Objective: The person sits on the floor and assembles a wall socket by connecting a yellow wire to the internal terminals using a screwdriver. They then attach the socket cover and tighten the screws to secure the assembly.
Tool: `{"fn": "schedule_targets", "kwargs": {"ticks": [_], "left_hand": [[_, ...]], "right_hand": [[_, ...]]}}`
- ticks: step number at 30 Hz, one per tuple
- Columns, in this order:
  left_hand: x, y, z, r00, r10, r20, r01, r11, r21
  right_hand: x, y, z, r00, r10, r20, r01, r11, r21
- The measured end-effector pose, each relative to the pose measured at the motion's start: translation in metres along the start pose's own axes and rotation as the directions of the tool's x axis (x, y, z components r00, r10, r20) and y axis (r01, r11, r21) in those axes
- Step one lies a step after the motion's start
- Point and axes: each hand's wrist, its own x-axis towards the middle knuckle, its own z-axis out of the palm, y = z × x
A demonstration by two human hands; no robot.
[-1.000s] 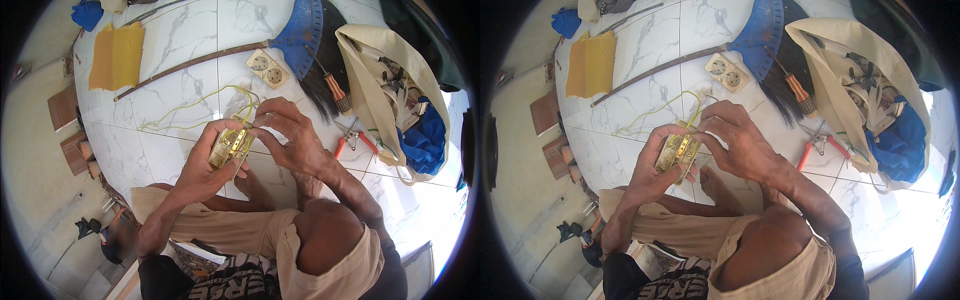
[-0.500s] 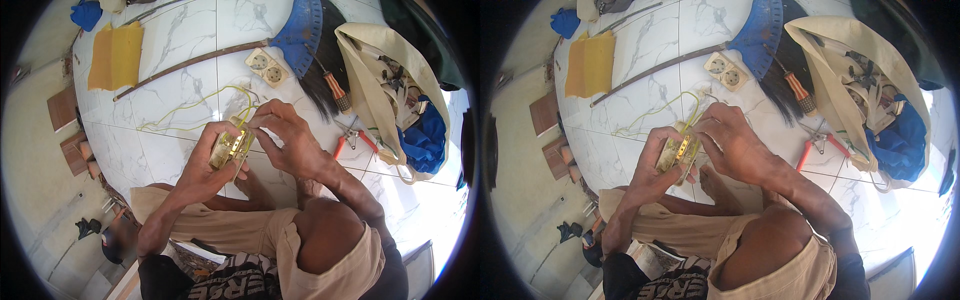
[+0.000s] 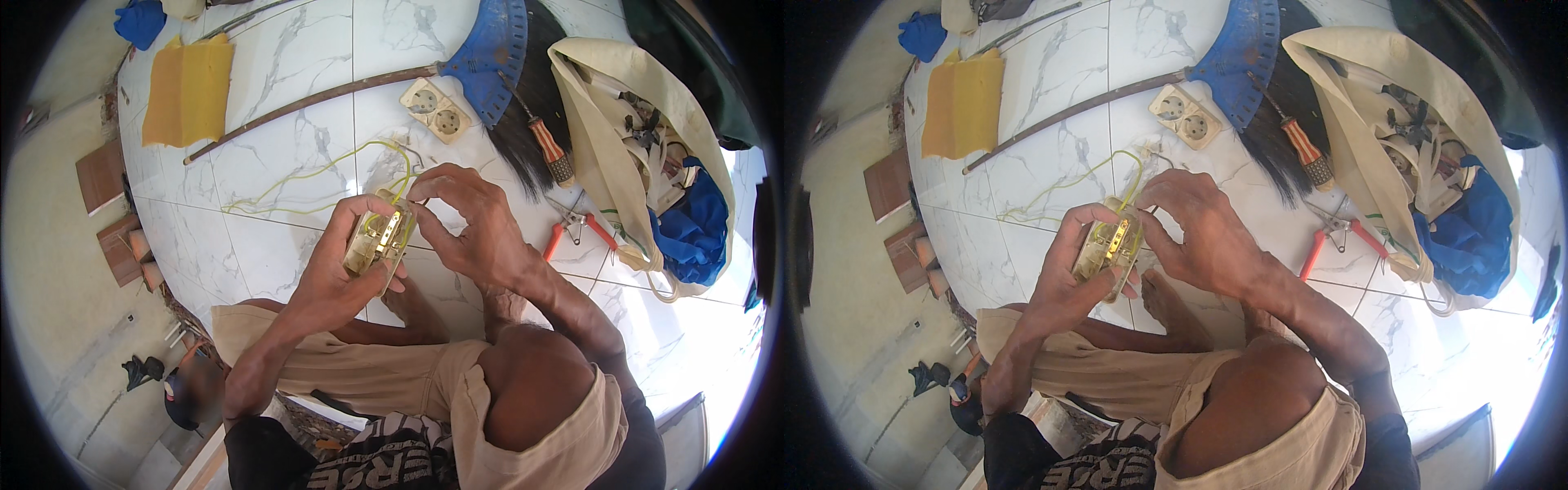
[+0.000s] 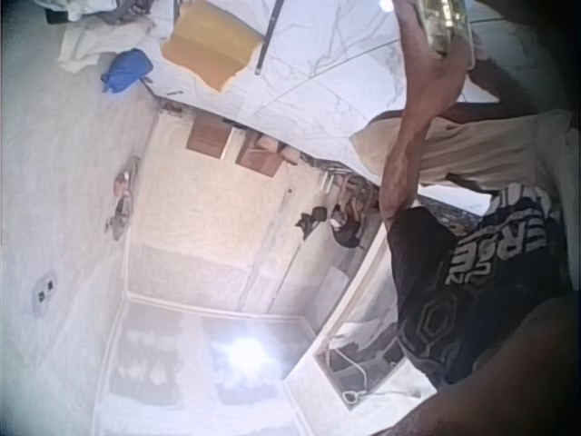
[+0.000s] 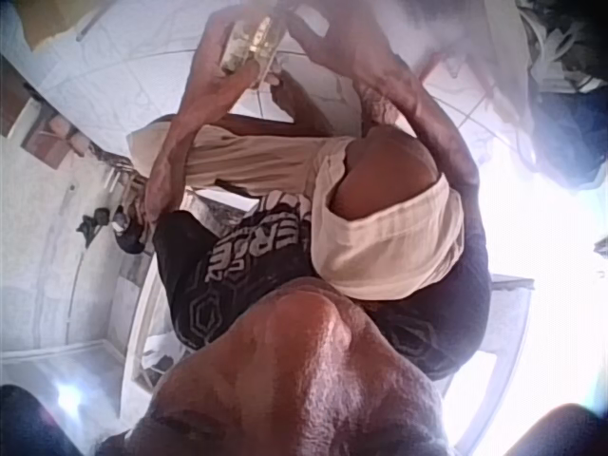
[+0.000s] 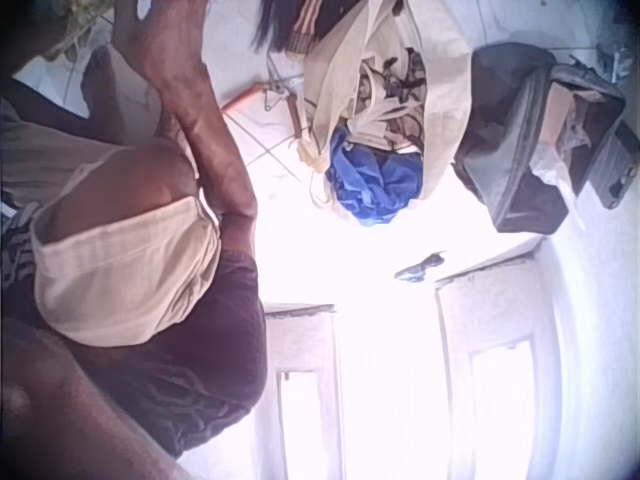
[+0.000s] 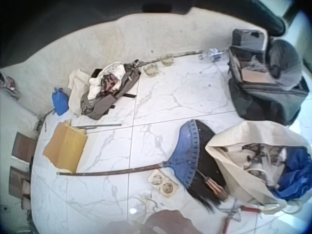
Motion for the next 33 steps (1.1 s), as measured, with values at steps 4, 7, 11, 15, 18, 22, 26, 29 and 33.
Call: {"fn": "schedule_targets", "kwargs": {"ticks": [4, 7, 11, 15, 18, 22, 26, 29, 33], "left_hand": [[0.000, -0.001, 0.000, 1.000, -0.009, -0.009, 0.009, 1.000, -0.018], [0.000, -0.001, 0.000, 1.000, -0.007, -0.016, 0.006, 1.000, -0.022], [0.001, -0.002, -0.001, 1.000, -0.010, -0.022, 0.010, 1.000, -0.015], [0.001, -0.002, -0.001, 1.000, 0.007, -0.023, -0.007, 1.000, -0.011], [0.000, -0.001, -0.002, 1.000, -0.004, -0.026, 0.004, 1.000, -0.011], [0.002, 0.004, -0.004, 1.000, -0.014, -0.008, 0.014, 1.000, -0.025], [0.001, 0.005, -0.008, 1.000, -0.017, 0.020, 0.017, 1.000, 0.005], [0.000, 0.010, -0.004, 1.000, 0.005, -0.007, -0.005, 1.000, -0.025], [0.000, 0.009, -0.006, 1.000, -0.030, 0.003, 0.030, 1.000, -0.006]], "right_hand": [[0.005, -0.005, -0.004, 0.998, -0.032, 0.059, 0.034, 0.999, -0.023], [0.005, -0.003, 0.000, 0.996, -0.084, 0.027, 0.086, 0.993, -0.078], [0.005, 0.004, 0.006, 0.981, -0.195, 0.009, 0.194, 0.974, -0.119], [0.005, 0.007, 0.007, 0.971, -0.239, 0.027, 0.240, 0.960, -0.143], [0.007, 0.006, 0.007, 0.967, -0.252, 0.025, 0.254, 0.962, -0.101], [0.005, 0.011, 0.007, 0.964, -0.265, -0.027, 0.262, 0.960, -0.096], [0.004, 0.016, 0.006, 0.965, -0.255, -0.057, 0.251, 0.966, -0.065], [0.003, 0.019, 0.006, 0.987, -0.148, -0.061, 0.151, 0.988, 0.044], [0.007, 0.020, 0.006, 0.995, -0.067, -0.070, 0.075, 0.990, 0.123]]}}
